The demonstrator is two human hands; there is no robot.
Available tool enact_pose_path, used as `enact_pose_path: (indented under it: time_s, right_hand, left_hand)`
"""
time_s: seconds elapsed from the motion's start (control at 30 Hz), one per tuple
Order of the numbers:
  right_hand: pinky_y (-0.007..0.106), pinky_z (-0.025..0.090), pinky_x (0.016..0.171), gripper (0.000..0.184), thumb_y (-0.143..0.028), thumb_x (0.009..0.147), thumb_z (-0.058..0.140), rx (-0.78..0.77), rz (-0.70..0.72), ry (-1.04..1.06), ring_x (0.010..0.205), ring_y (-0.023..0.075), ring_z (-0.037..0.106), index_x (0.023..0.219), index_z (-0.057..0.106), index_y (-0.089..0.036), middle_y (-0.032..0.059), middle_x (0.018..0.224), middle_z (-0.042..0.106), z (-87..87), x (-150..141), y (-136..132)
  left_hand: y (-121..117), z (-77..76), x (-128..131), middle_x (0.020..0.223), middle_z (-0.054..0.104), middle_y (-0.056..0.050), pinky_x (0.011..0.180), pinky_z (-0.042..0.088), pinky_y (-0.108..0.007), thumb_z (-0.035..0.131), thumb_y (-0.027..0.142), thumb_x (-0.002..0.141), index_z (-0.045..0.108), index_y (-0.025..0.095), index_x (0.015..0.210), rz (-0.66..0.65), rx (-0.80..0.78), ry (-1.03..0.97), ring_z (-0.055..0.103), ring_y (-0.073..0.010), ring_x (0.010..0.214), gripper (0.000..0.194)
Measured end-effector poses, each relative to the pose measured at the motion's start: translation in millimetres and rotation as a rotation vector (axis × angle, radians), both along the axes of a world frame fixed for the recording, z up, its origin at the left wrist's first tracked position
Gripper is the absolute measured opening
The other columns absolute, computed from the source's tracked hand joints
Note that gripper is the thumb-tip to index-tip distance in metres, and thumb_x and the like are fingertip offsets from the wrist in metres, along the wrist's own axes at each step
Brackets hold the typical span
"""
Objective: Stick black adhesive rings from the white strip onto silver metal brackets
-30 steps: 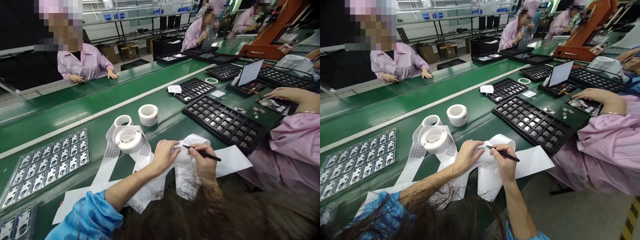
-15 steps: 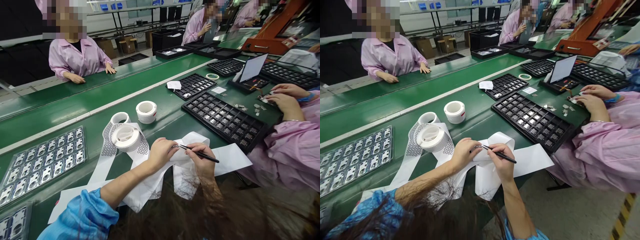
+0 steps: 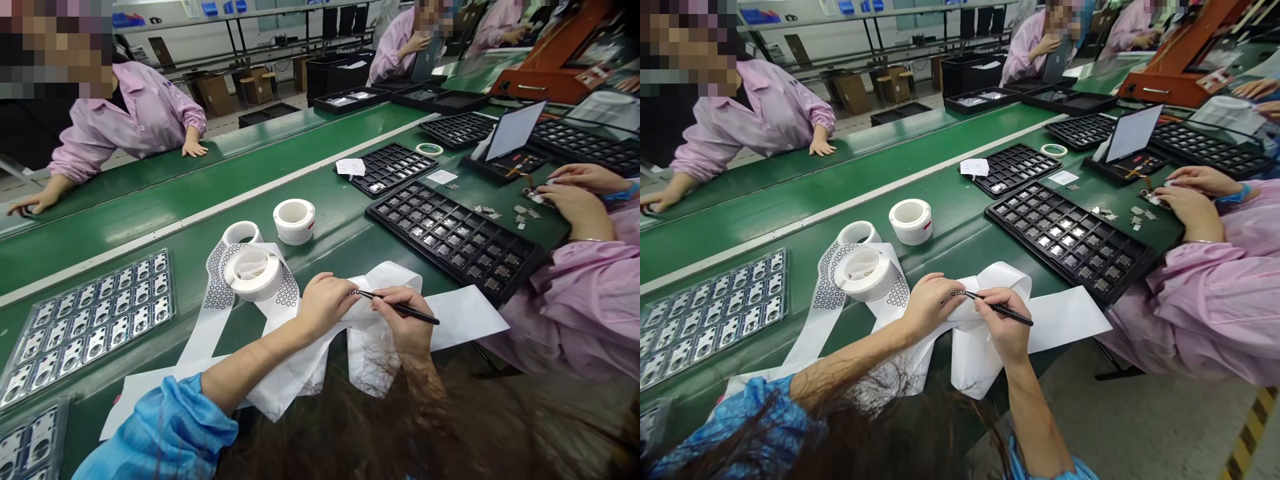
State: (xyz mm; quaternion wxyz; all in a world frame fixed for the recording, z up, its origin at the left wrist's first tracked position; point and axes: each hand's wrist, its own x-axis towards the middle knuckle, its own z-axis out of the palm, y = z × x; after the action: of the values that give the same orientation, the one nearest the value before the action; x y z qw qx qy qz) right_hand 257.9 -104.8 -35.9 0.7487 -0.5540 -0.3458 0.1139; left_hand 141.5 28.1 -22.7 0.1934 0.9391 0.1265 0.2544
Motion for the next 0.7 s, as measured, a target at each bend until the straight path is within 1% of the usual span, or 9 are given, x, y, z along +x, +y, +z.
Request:
enact_pose_path:
  time_s: [0.27,0.37,0.6,0.7]
  right_hand:
    - [0.025,0.057,0.063,0.017,-0.011,0.078,0.076,0.018,-0.026,0.003,0.065,0.0125,0.067,0.075,0.062,-0.019,0.0001,0.085,0.070,-1.5,0.3,2.5]
    - [0.025,0.057,0.061,0.017,-0.011,0.078,0.076,0.024,-0.032,-0.002,0.063,0.0119,0.066,0.075,0.062,-0.019,-0.0006,0.085,0.070,-1.8,-0.1,2.4]
    - [0.028,0.057,0.064,0.017,-0.011,0.076,0.077,0.042,-0.073,-0.060,0.062,0.0136,0.067,0.073,0.062,-0.019,-0.0011,0.078,0.070,-0.6,-1.5,1.8]
    - [0.030,0.056,0.062,0.019,-0.012,0.073,0.078,0.054,-0.131,-0.066,0.059,0.0146,0.066,0.072,0.061,-0.019,0.0004,0.077,0.071,-0.4,0.8,2.2]
  left_hand:
    - [-0.7,0.3,-0.5,0.097,0.078,-0.001,0.102,0.047,-0.040,0.055,0.035,0.100,0.067,0.022,0.102,0.002,0.002,0.023,0.072,-0.0172,0.089,0.017]
    - [-1.2,1.4,-0.8,0.098,0.078,-0.001,0.102,0.046,-0.040,0.055,0.036,0.100,0.067,0.022,0.103,0.006,0.001,0.046,0.072,-0.0171,0.090,0.018]
    - [-1.8,2.5,-1.2,0.098,0.077,-0.001,0.103,0.045,-0.040,0.053,0.039,0.101,0.066,0.022,0.103,0.026,0.017,0.102,0.071,-0.0180,0.092,0.022]
    - [-2.6,8.4,-2.1,0.108,0.075,-0.004,0.101,0.048,-0.039,0.055,0.040,0.100,0.065,0.020,0.110,0.031,0.038,0.111,0.070,-0.0198,0.100,0.024]
